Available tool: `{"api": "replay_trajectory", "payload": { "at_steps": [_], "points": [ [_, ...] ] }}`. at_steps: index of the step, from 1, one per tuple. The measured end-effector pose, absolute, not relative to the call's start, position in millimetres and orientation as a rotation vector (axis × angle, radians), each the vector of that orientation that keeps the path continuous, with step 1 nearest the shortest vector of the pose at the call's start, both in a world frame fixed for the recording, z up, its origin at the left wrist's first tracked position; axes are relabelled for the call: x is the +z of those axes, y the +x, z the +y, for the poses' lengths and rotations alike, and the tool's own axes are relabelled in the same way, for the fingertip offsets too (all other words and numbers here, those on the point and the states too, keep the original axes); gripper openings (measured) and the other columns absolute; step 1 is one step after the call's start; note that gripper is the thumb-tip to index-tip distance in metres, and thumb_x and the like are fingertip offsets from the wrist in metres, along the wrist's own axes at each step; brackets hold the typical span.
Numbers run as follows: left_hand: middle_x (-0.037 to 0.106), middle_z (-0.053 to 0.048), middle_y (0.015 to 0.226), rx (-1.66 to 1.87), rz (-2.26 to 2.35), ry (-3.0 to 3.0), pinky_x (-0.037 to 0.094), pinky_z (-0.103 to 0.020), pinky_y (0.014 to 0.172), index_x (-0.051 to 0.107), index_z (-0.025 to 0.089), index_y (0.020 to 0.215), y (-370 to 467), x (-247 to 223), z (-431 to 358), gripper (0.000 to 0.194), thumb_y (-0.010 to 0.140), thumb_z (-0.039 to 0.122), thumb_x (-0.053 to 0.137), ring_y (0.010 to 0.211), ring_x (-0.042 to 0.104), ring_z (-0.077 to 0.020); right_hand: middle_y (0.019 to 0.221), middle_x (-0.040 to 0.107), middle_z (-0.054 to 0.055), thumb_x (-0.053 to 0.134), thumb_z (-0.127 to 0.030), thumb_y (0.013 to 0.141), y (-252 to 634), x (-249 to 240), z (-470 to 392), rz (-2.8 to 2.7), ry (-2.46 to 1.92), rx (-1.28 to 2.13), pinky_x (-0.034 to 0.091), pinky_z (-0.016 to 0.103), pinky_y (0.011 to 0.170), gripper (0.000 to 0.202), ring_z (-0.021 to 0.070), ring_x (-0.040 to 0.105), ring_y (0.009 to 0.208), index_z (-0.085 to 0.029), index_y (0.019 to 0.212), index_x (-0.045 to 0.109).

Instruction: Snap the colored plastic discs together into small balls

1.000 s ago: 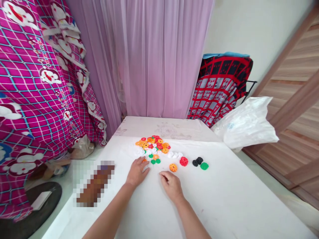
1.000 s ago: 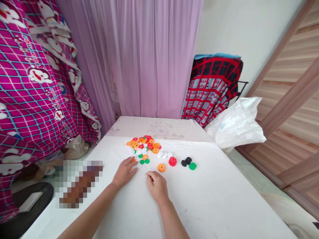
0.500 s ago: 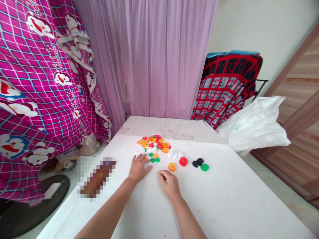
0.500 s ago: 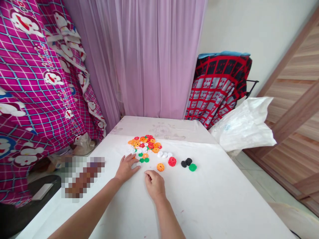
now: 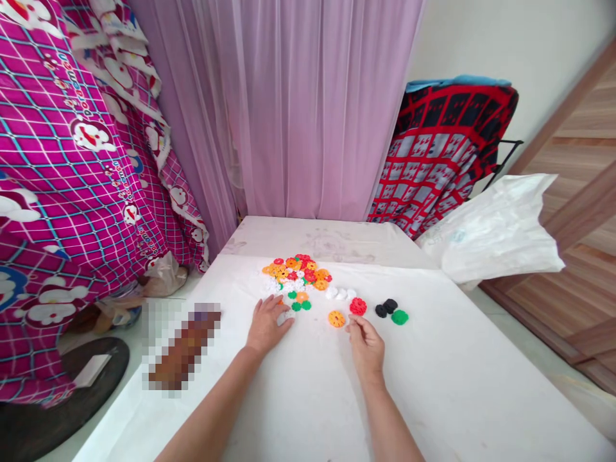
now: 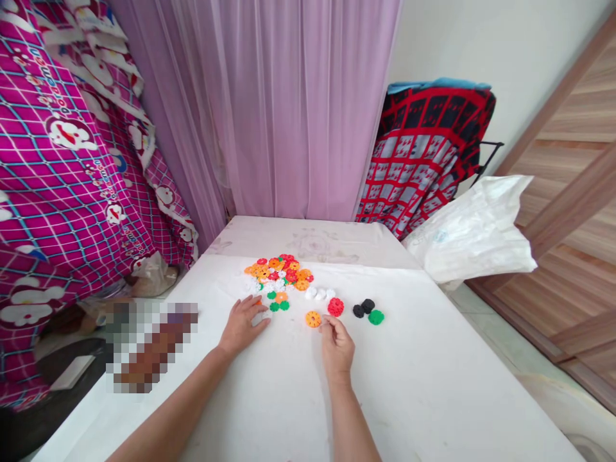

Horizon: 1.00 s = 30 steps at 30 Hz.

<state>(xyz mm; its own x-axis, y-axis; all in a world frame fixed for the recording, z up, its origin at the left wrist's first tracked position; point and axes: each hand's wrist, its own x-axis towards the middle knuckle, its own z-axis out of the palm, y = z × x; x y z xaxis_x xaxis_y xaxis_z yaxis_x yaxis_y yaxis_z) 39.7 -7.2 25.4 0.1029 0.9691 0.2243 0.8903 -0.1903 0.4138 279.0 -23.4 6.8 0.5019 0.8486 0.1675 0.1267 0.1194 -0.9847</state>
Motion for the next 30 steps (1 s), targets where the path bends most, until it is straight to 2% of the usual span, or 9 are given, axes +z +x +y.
{"api": "replay_trajectory", "payload": {
  "at_steps": [9,13,19,22,25,30],
  "points": [
    [0.051,-0.008,0.139,0.706,1.937,2.217,0.025,-0.056,0.111,0.063,0.025,0.112,36.5,20.4,-10.6,0.037,0.079,0.040,0.061,0.133,0.040,-0.0306,0.066,0.069,0.006,0.058,-0.049,0.072,275.9,7.1,-25.5,-1.043,-1.396,0.674,0.051,0.028,0.060,0.037,0.0191,0.063,0.063,-0.015,0.082,0.070],
    [0.052,-0.008,0.139,0.722,2.023,2.182,0.027,-0.055,0.110,0.062,0.026,0.114,11.5,18.3,-20.9,0.036,0.083,0.042,0.056,0.133,0.040,-0.0303,0.067,0.069,0.006,0.054,-0.048,0.075,278.2,5.2,-27.0,-1.089,-1.440,0.626,0.051,0.029,0.062,0.037,0.0194,0.064,0.064,-0.015,0.083,0.070],
    [0.056,-0.008,0.135,0.660,2.032,2.137,0.031,-0.053,0.108,0.064,0.028,0.113,-27.3,18.2,-24.1,0.036,0.086,0.046,0.049,0.129,0.046,-0.0275,0.084,0.072,0.006,0.049,-0.035,0.083,251.8,5.1,-32.5,-1.595,-1.389,0.390,0.051,0.026,0.071,0.027,0.0156,0.064,0.068,-0.021,0.089,0.070],
    [0.053,-0.007,0.138,0.619,1.997,2.165,0.025,-0.055,0.110,0.060,0.030,0.120,-28.0,18.6,-22.1,0.044,0.084,0.053,0.051,0.132,0.042,-0.0282,0.095,0.070,0.006,0.045,-0.024,0.084,221.0,9.5,-31.1,-1.869,-1.304,0.347,0.049,0.027,0.080,0.026,0.0159,0.063,0.083,-0.022,0.097,0.067],
    [0.050,-0.006,0.141,0.590,1.956,2.203,0.022,-0.057,0.111,0.056,0.034,0.126,-24.1,18.7,-22.3,0.051,0.081,0.058,0.054,0.134,0.039,-0.0290,0.111,0.066,0.007,0.050,-0.023,0.082,193.6,14.1,-24.3,-1.982,-1.368,0.303,0.046,0.030,0.089,0.027,0.0189,0.059,0.102,-0.023,0.105,0.063],
    [0.051,-0.005,0.140,0.601,1.979,2.163,0.023,-0.056,0.111,0.061,0.032,0.119,-19.8,21.0,-22.1,0.042,0.082,0.051,0.055,0.134,0.040,-0.0280,0.106,0.065,0.008,0.058,-0.030,0.081,171.9,20.3,-12.2,-2.041,-1.610,0.254,0.046,0.030,0.083,0.026,0.0216,0.058,0.098,-0.021,0.106,0.062]
  ]
}}
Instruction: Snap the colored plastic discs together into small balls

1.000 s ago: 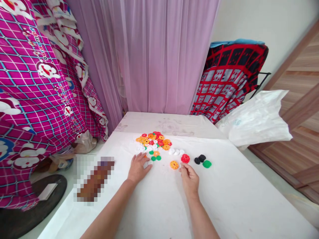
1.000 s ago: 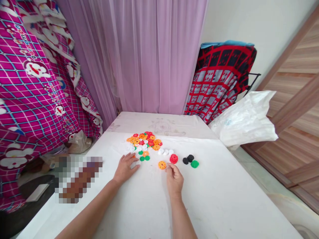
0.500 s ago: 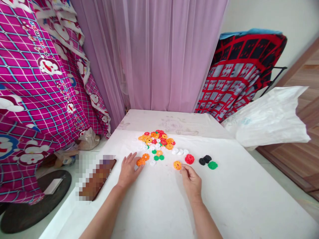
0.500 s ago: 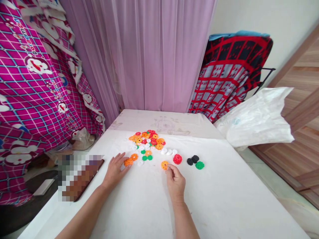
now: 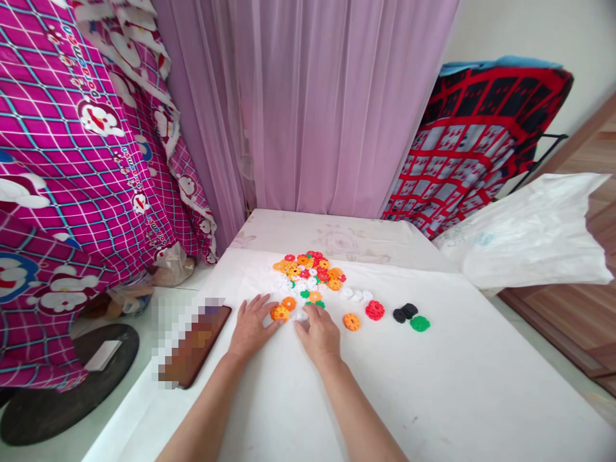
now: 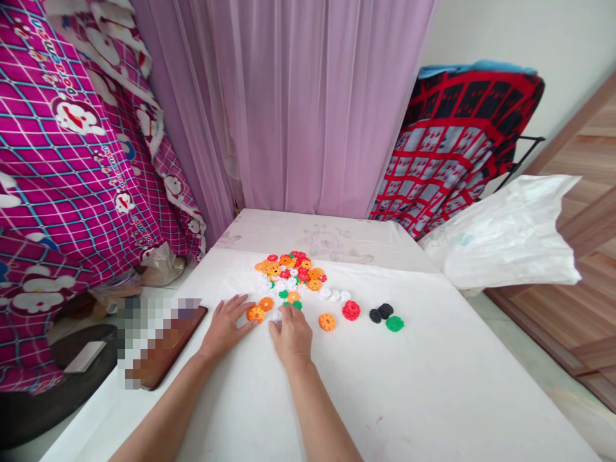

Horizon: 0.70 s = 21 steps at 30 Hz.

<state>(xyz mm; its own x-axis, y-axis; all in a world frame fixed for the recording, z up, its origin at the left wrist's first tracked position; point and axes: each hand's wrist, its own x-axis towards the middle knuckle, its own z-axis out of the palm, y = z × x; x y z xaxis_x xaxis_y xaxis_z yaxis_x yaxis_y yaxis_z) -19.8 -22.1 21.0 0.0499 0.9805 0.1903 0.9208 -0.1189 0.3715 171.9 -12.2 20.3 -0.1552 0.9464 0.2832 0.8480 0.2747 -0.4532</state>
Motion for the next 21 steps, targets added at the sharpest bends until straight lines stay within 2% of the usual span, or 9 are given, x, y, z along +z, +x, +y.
{"api": "replay_trajectory", "payload": {
  "at_steps": [7,16,19,21],
  "points": [
    [0.060,-0.002,0.130,0.648,1.929,2.081,0.021,-0.055,0.112,0.058,0.029,0.121,-17.5,25.8,-18.6,0.036,0.087,0.035,0.048,0.131,0.043,-0.0248,0.103,0.065,0.006,0.055,-0.027,0.083,171.4,20.5,-10.1,-2.021,-1.646,0.272,0.043,0.027,0.080,0.025,0.0196,0.058,0.096,-0.024,0.107,0.062],
    [0.064,-0.007,0.124,0.776,1.974,2.014,0.025,-0.051,0.112,0.060,0.025,0.120,-17.9,19.5,-16.5,0.037,0.084,0.032,0.051,0.123,0.052,-0.0252,0.098,0.066,0.004,0.054,-0.021,0.078,176.1,6.3,-10.5,-1.868,-1.539,0.310,0.045,0.026,0.079,0.029,0.0155,0.059,0.081,-0.020,0.105,0.064],
    [0.065,-0.007,0.122,0.825,1.964,2.018,0.027,-0.052,0.110,0.062,0.025,0.116,-18.9,16.5,-15.7,0.035,0.083,0.030,0.052,0.122,0.053,-0.0264,0.098,0.065,0.005,0.050,-0.018,0.078,178.4,0.2,-8.0,-1.801,-1.488,0.279,0.047,0.027,0.081,0.031,0.0165,0.059,0.086,-0.020,0.105,0.064],
    [0.065,-0.008,0.122,0.898,1.958,2.030,0.031,-0.052,0.108,0.064,0.025,0.111,-20.4,14.6,-14.4,0.032,0.081,0.030,0.054,0.121,0.053,-0.0276,0.105,0.062,0.007,0.048,-0.017,0.078,180.2,-2.7,-6.2,-1.740,-1.469,0.246,0.047,0.029,0.084,0.034,0.0176,0.059,0.092,-0.020,0.108,0.063]
  ]
}}
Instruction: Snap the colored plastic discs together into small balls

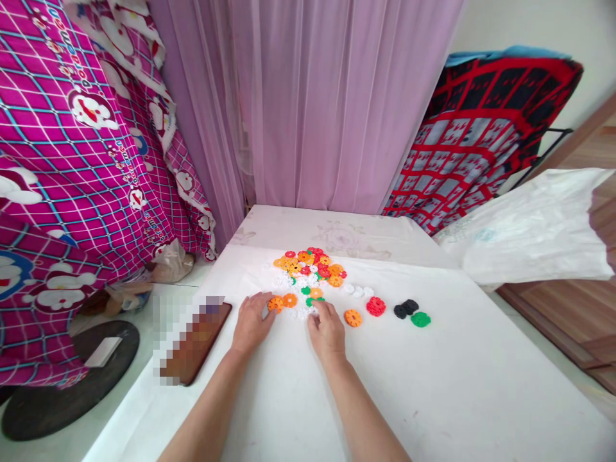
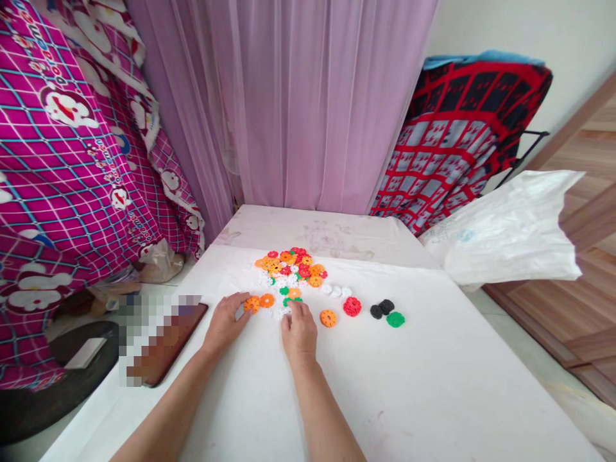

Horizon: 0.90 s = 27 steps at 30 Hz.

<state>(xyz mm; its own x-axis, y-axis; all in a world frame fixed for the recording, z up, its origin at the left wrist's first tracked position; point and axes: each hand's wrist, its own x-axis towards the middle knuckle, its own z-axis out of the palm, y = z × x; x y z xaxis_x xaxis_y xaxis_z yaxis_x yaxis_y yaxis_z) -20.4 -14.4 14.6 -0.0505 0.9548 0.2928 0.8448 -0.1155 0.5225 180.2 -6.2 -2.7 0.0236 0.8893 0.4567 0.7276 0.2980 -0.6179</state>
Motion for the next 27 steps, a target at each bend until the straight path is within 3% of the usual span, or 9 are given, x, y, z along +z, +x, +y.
{"api": "replay_trajectory", "payload": {
  "at_steps": [3,6,9,12,15,20,27],
  "points": [
    [0.065,-0.009,0.122,1.083,1.936,2.010,0.039,-0.049,0.102,0.067,0.023,0.096,-23.3,13.7,-12.8,0.022,0.078,0.031,0.057,0.117,0.056,-0.0282,0.114,0.057,0.010,0.048,-0.020,0.079,182.0,-3.6,-5.6,-1.683,-1.436,0.240,0.050,0.030,0.081,0.035,0.0171,0.059,0.088,-0.019,0.111,0.062],
    [0.072,-0.008,0.102,1.275,1.904,1.858,0.048,-0.041,0.090,0.068,0.022,0.084,-23.3,17.2,-15.1,0.021,0.080,0.037,0.054,0.097,0.064,-0.0239,0.105,0.060,0.008,0.048,-0.021,0.082,181.7,1.1,-10.0,-1.705,-1.406,0.242,0.051,0.028,0.074,0.029,0.0144,0.060,0.078,-0.019,0.106,0.063],
    [0.071,-0.004,0.077,1.376,1.832,1.627,0.052,-0.031,0.073,0.069,0.021,0.080,-14.3,22.4,-21.8,0.027,0.081,0.043,0.053,0.072,0.065,-0.0181,0.104,0.062,0.007,0.052,-0.023,0.082,178.6,9.2,-18.5,-1.829,-1.329,0.158,0.050,0.028,0.082,0.029,0.0167,0.060,0.090,-0.020,0.109,0.062],
    [0.069,-0.001,0.069,1.360,1.616,1.498,0.050,-0.025,0.063,0.069,0.019,0.075,3.4,25.4,-28.2,0.029,0.080,0.045,0.055,0.064,0.062,-0.0148,0.113,0.061,0.010,0.059,-0.029,0.079,174.8,15.7,-26.7,-1.940,-1.233,0.050,0.047,0.032,0.091,0.041,0.0211,0.056,0.106,-0.017,0.118,0.058],
    [0.070,-0.002,0.069,1.293,1.468,1.430,0.049,-0.023,0.061,0.071,0.018,0.075,20.7,26.3,-31.2,0.030,0.078,0.045,0.059,0.063,0.062,-0.0143,0.112,0.061,0.011,0.064,-0.033,0.076,171.9,18.3,-31.2,-1.974,-1.206,-0.001,0.047,0.034,0.090,0.046,0.0223,0.057,0.104,-0.017,0.118,0.058],
    [0.069,-0.002,0.066,1.251,1.446,1.403,0.049,-0.024,0.061,0.070,0.017,0.070,26.2,27.9,-31.3,0.035,0.076,0.050,0.058,0.062,0.062,-0.0148,0.098,0.064,0.008,0.062,-0.030,0.078,172.4,20.6,-34.0,-1.978,-1.210,0.001,0.047,0.033,0.084,0.031,0.0203,0.059,0.092,-0.019,0.107,0.062],
    [0.071,-0.003,0.073,1.352,1.787,1.354,0.051,-0.028,0.070,0.071,0.020,0.084,-11.9,20.1,-25.1,0.043,0.077,0.058,0.052,0.071,0.065,-0.0180,0.103,0.062,0.010,0.056,-0.037,0.080,236.0,12.6,-27.6,-1.745,-1.525,-0.122,0.044,0.036,0.087,0.033,0.0230,0.055,0.096,-0.019,0.107,0.062]
  ]
}}
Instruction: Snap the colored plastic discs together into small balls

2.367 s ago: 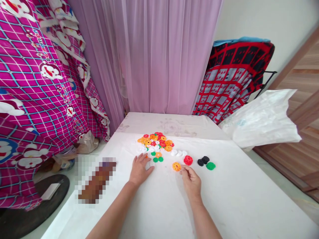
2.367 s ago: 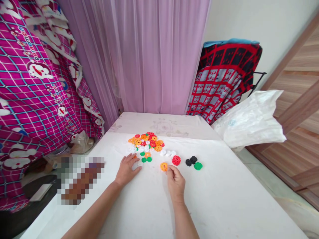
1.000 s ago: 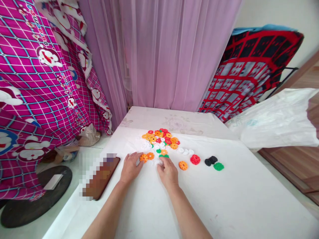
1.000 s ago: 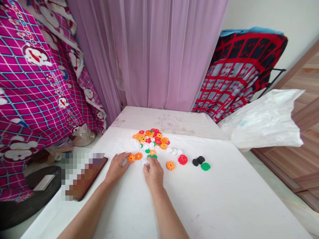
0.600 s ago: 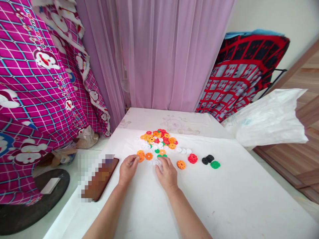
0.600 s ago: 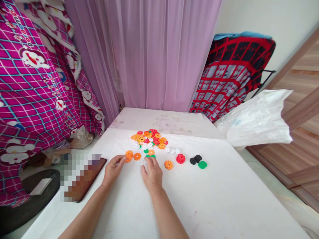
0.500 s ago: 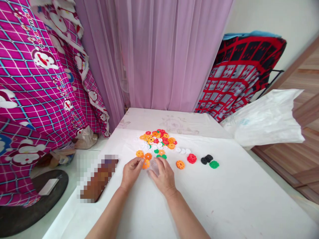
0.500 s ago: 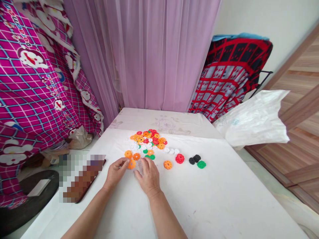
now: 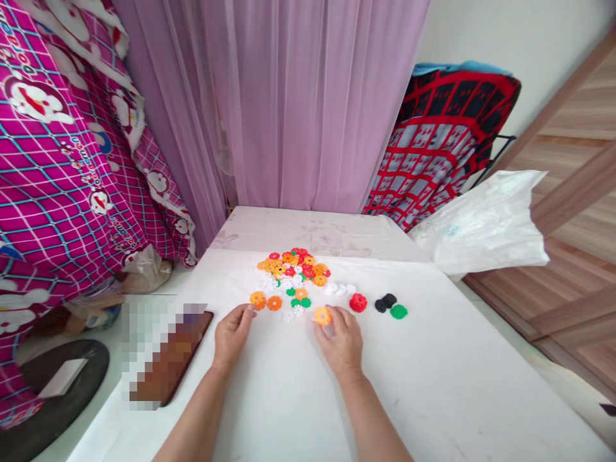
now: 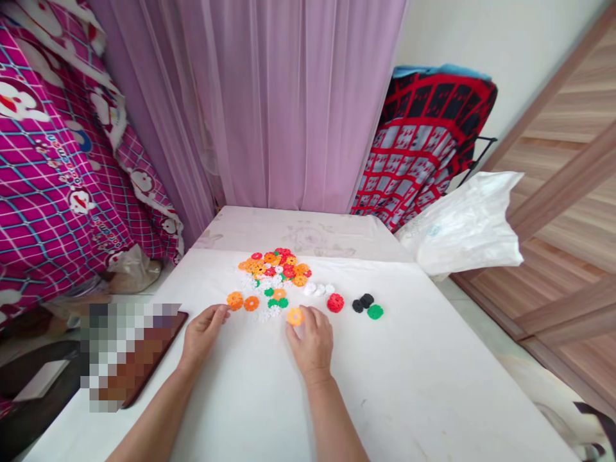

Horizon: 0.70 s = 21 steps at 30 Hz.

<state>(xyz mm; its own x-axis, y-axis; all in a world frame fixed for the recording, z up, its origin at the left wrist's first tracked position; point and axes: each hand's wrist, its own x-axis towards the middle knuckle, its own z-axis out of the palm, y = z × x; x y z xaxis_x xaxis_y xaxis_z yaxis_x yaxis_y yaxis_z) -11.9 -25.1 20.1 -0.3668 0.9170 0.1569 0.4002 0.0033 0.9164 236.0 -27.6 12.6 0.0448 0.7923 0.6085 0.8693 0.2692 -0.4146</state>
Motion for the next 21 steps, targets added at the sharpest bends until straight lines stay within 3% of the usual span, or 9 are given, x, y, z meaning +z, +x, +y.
{"api": "replay_trajectory", "payload": {
  "at_steps": [5,21],
  "points": [
    [0.073,-0.005,0.077,1.462,1.844,1.220,0.052,-0.030,0.074,0.070,0.019,0.089,-26.1,14.0,-16.4,0.045,0.077,0.059,0.052,0.076,0.068,-0.0200,0.107,0.060,0.012,0.056,-0.042,0.079,275.2,3.4,-23.4,-1.657,-1.752,-0.192,0.042,0.038,0.085,0.035,0.0251,0.054,0.096,-0.018,0.101,0.066],
    [0.072,-0.006,0.076,1.619,1.756,0.977,0.056,-0.035,0.079,0.069,0.016,0.088,-35.4,11.5,-6.4,0.044,0.073,0.056,0.058,0.077,0.069,-0.0204,0.106,0.062,0.010,0.058,-0.046,0.081,269.6,10.1,-20.4,-1.721,-1.913,-0.155,0.039,0.035,0.079,0.038,0.0243,0.054,0.093,-0.019,0.106,0.064]
  ]
}}
